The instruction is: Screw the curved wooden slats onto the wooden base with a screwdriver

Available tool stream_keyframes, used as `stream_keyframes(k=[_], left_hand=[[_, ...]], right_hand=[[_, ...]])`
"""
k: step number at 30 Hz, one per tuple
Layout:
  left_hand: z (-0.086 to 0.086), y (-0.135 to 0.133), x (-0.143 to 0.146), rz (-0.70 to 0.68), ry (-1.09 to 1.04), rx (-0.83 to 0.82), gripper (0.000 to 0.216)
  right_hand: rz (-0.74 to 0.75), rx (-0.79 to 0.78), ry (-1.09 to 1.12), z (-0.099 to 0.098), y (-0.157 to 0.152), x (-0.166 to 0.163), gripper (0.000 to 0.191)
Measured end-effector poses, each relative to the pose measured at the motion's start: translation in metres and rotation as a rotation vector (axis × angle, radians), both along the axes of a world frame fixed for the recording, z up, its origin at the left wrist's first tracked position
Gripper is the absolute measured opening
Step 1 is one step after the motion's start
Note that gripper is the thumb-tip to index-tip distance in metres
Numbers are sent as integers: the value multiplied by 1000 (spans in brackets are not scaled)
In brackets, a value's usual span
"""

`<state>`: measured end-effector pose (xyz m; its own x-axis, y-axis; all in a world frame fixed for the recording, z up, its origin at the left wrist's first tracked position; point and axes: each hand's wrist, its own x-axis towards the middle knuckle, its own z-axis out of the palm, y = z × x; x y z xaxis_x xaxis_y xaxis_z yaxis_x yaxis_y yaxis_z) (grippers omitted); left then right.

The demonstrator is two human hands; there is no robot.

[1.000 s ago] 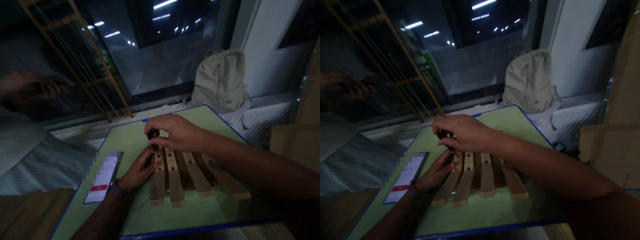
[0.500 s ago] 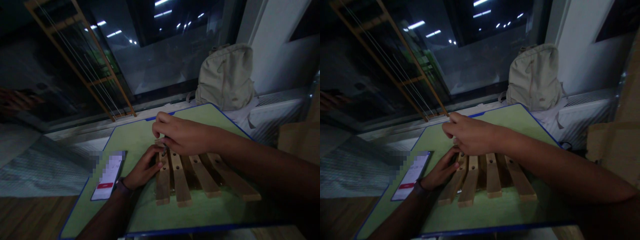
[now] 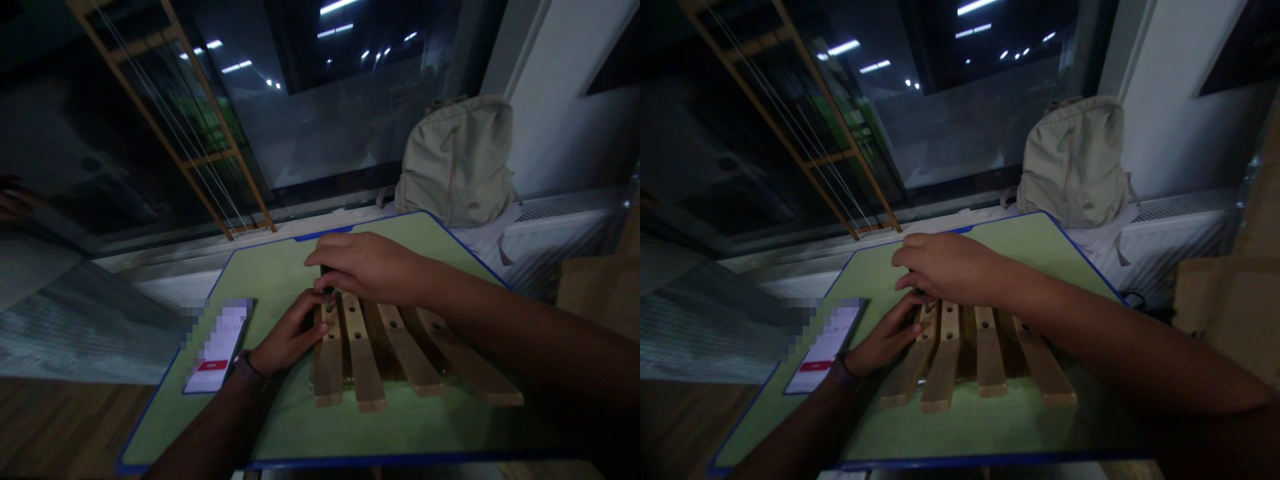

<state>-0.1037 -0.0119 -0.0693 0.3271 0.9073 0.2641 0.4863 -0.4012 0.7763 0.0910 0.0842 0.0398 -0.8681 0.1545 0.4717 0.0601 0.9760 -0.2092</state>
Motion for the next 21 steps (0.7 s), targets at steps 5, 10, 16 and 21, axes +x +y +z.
stream_keyframes(k=[5, 10, 16, 21], left_hand=[[4, -1, 3, 1, -7, 8, 32], [4, -1, 3, 16, -9, 5, 33], [0, 0, 1, 0, -5, 6, 32], [0, 0, 2, 10, -16, 1, 34]], right_hand=[[144, -98, 34, -1, 2, 3, 43], [63, -103, 113, -4, 3, 0, 19], [90, -96, 183, -8, 4, -2, 18], [114, -234, 192, -13, 4, -2, 22]])
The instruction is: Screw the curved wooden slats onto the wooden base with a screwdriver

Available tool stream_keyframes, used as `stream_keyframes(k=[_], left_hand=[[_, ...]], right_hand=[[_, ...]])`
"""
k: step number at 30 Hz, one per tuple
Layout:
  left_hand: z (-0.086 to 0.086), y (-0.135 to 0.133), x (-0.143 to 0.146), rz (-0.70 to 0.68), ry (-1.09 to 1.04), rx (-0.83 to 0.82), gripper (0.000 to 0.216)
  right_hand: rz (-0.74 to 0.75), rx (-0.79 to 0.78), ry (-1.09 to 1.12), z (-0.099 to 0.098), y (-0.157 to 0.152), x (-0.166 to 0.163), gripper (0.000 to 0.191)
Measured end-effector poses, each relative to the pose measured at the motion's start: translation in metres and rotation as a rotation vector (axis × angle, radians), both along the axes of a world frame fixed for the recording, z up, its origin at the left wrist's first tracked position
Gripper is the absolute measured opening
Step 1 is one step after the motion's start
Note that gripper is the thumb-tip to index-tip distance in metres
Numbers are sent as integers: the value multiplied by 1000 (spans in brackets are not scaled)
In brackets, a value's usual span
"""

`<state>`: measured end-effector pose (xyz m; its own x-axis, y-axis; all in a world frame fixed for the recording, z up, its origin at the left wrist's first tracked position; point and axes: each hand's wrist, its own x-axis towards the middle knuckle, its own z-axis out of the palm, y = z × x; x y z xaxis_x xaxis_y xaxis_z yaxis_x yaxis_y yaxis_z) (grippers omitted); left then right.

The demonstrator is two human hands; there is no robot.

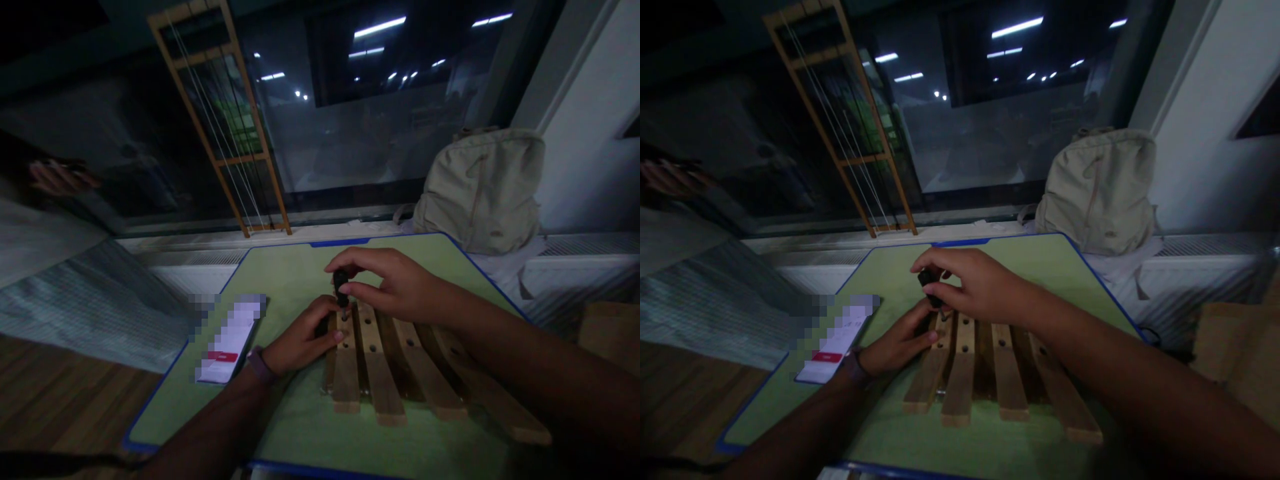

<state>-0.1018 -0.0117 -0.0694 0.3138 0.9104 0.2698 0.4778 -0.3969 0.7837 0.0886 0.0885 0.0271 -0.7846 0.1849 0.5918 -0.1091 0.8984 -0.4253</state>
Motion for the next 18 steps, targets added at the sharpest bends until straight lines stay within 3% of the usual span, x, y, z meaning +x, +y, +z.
stream_keyframes(k=[3, 6, 9, 12, 16, 18], left_hand=[[1, -1, 1, 7, 4, 1, 33], [3, -1, 1, -1, 10, 17, 31], [3, -1, 1, -12, 10, 20, 31], [3, 0, 1, -15, 10, 17, 32], [3, -1, 1, 8, 19, 13, 31], [3, -1, 1, 13, 19, 15, 30]], right_hand=[[-100, 107, 51, -2, 1, -2, 20], [-59, 220, 81, 0, 3, -1, 18], [52, 127, 46, 4, 2, 2, 18], [41, 43, 20, 5, 1, 4, 16], [-57, 157, 59, 3, 2, 2, 17], [-32, 210, 56, 3, 4, 2, 18]])
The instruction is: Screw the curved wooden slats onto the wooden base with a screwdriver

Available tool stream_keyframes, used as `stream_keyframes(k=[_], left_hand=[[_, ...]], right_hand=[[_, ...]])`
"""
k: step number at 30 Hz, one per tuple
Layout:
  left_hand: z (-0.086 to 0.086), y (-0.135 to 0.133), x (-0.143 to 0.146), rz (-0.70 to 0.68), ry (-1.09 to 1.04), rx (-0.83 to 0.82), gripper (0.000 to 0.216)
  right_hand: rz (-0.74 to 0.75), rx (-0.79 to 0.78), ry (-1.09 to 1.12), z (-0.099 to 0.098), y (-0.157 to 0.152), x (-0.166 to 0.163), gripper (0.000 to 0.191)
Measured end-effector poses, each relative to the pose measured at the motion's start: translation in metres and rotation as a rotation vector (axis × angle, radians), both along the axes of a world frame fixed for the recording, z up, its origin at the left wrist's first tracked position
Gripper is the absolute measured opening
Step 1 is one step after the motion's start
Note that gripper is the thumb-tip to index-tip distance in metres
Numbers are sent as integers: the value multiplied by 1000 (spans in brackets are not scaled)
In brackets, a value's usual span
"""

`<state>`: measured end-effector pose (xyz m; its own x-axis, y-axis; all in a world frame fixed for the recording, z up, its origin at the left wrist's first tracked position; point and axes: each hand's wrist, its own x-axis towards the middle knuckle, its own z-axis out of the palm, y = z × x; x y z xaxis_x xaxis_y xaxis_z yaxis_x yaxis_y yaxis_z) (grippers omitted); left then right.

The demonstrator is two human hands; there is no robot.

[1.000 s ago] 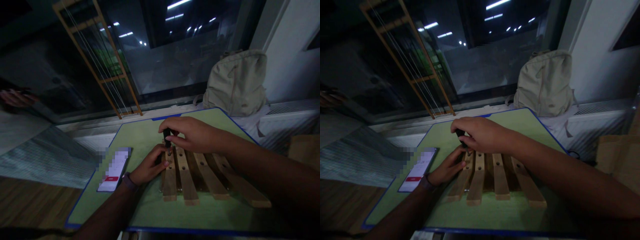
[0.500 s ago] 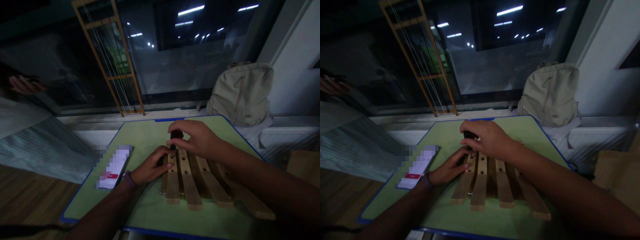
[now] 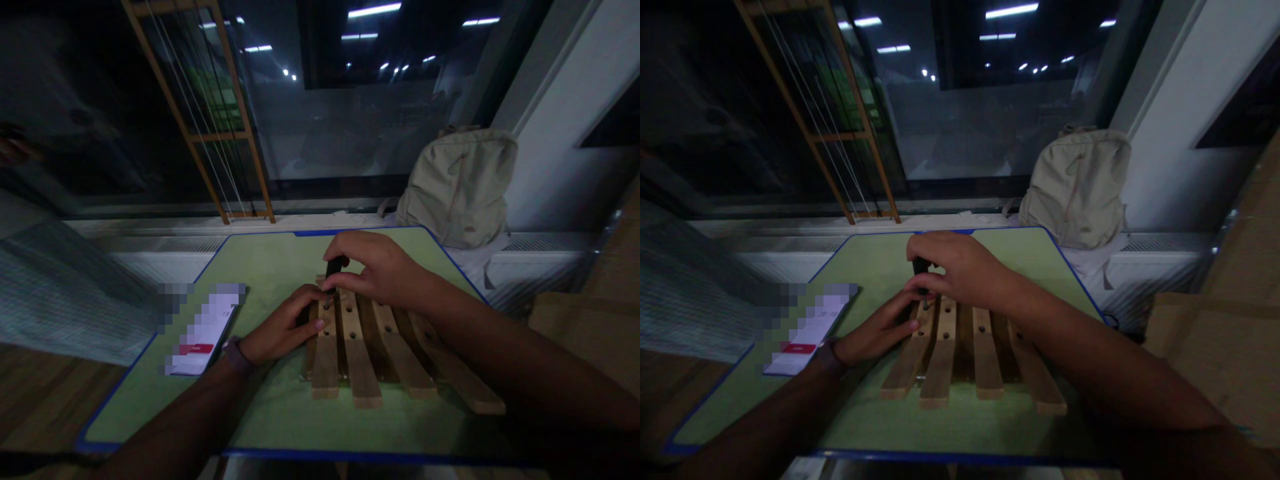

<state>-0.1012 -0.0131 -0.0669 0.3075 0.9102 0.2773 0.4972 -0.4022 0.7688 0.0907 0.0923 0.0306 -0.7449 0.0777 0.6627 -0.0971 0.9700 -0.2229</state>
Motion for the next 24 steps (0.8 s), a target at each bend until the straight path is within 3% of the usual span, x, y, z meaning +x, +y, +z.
stream_keyframes(k=[4, 7, 10, 13, 17, 20, 24], left_hand=[[-1, 0, -1, -7, 10, -20, 32], [-1, 0, -1, -10, -1, -20, 33], [1, 0, 0, -21, -13, -5, 30], [2, 0, 1, -21, -13, 12, 30], [2, -1, 1, -22, -29, -8, 32], [1, 0, 1, -22, -42, -27, 34], [0, 1, 1, -30, -48, -32, 34]], right_hand=[[105, -82, -43, 1, 0, 2, 17], [65, -142, -23, -1, -2, 1, 14], [4, -28, 30, -3, 0, -2, 15], [47, 39, 44, -2, 3, -3, 21], [124, -124, -25, 0, 0, 0, 16], [59, -160, -4, -2, -2, 0, 15], [-20, -32, 43, -5, 2, -3, 18]])
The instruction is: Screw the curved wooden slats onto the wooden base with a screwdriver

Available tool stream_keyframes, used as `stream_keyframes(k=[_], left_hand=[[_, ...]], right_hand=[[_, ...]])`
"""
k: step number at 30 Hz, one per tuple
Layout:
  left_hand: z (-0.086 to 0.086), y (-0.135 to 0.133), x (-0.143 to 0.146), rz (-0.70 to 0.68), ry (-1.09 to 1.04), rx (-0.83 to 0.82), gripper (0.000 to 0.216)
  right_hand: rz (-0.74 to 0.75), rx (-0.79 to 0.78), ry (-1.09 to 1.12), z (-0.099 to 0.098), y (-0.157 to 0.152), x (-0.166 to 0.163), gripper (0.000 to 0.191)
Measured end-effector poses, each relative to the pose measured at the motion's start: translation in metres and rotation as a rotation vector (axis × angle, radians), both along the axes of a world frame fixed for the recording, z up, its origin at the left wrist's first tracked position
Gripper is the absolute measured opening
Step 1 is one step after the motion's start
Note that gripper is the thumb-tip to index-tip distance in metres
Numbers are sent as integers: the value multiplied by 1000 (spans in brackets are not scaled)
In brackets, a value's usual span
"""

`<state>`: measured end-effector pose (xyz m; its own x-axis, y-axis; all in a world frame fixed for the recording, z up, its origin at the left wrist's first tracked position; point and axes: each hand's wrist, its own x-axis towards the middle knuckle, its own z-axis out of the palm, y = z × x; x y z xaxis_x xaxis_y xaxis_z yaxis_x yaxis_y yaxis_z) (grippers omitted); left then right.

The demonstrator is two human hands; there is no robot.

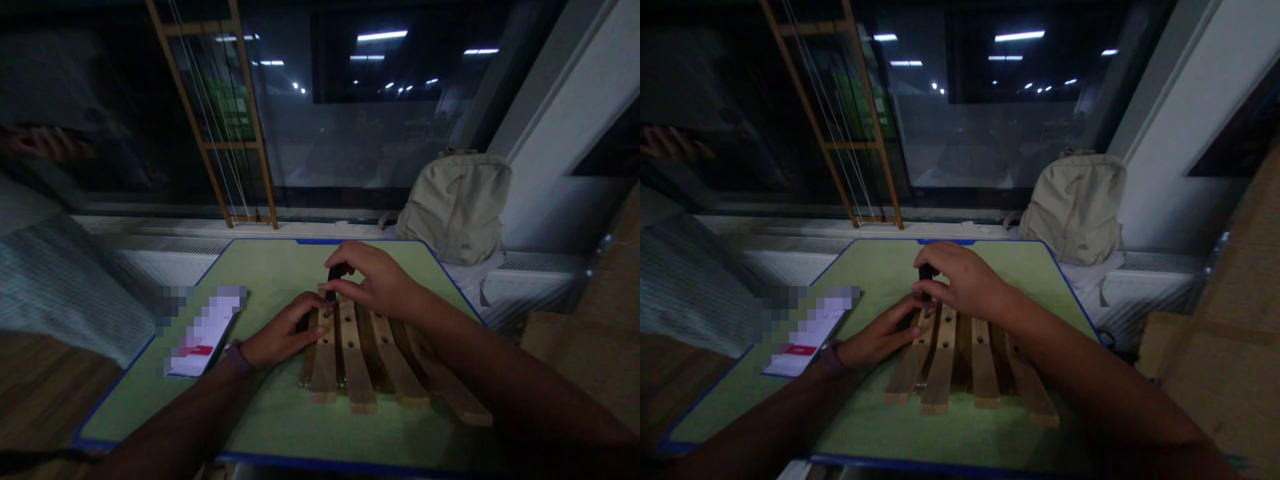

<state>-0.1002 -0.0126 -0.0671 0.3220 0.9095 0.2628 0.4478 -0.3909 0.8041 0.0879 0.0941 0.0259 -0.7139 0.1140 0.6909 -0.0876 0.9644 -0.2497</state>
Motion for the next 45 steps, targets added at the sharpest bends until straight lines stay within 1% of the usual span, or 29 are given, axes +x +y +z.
stream_keyframes(k=[3, 6, 8, 10, 13, 14, 16, 17, 19, 21, 23, 25, 28, 30, 32, 35, 37, 39, 42, 45], left_hand=[[0, 0, 0, 4, 7, 18, 34], [0, 0, 0, 1, 2, 17, 34], [-1, 1, 0, -6, -4, 10, 34], [-1, 1, -1, -8, 0, 7, 35], [-3, 1, -2, 4, 19, 11, 33], [-4, 1, -2, 6, 24, 18, 33], [-4, 1, -3, 3, 30, 30, 32], [-5, 1, -3, -1, 31, 30, 32], [-4, 1, -2, -4, 28, 19, 33], [-2, 0, -2, -1, 21, 11, 34], [0, 0, -1, 2, 15, 15, 33], [1, -1, 0, 0, 12, 16, 33], [0, -1, 0, -1, 12, 13, 34], [-1, -1, 0, -1, 7, 3, 34], [-1, -1, -1, -3, -1, -7, 34], [-1, -1, -1, 2, -6, 1, 35], [-1, -1, -1, 3, -2, 17, 35], [-1, -1, -1, -2, 11, 21, 33], [0, -1, -1, -3, 30, 24, 31], [1, -1, -1, 1, 37, 36, 31]], right_hand=[[64, 33, -4, 2, 2, 1, 22], [142, -41, -19, 4, -1, 2, 18], [136, -111, -13, 2, -4, 2, 16], [100, -145, 16, 0, -6, 0, 15], [51, -80, 55, -2, -5, -2, 17], [53, -43, 60, -2, -3, -3, 18], [103, 0, 55, 0, -1, -2, 21], [138, -11, 43, 1, 0, -1, 20], [175, -86, -2, 3, 1, 1, 17], [135, -143, -28, 4, 1, 3, 13], [70, -116, -14, 4, 1, 4, 14], [29, -41, 22, 4, 2, 4, 16], [28, 35, 34, 3, 3, 3, 17], [51, 36, 23, 3, 3, 3, 15], [62, 6, 23, 3, 3, 3, 14], [44, -47, 32, 2, 3, 3, 9], [35, -54, 33, 2, 3, 4, 6], [35, -40, 33, 4, 2, 4, 8], [75, 15, -2, 8, 1, 5, 18], [103, 40, -40, 10, 0, 6, 16]])
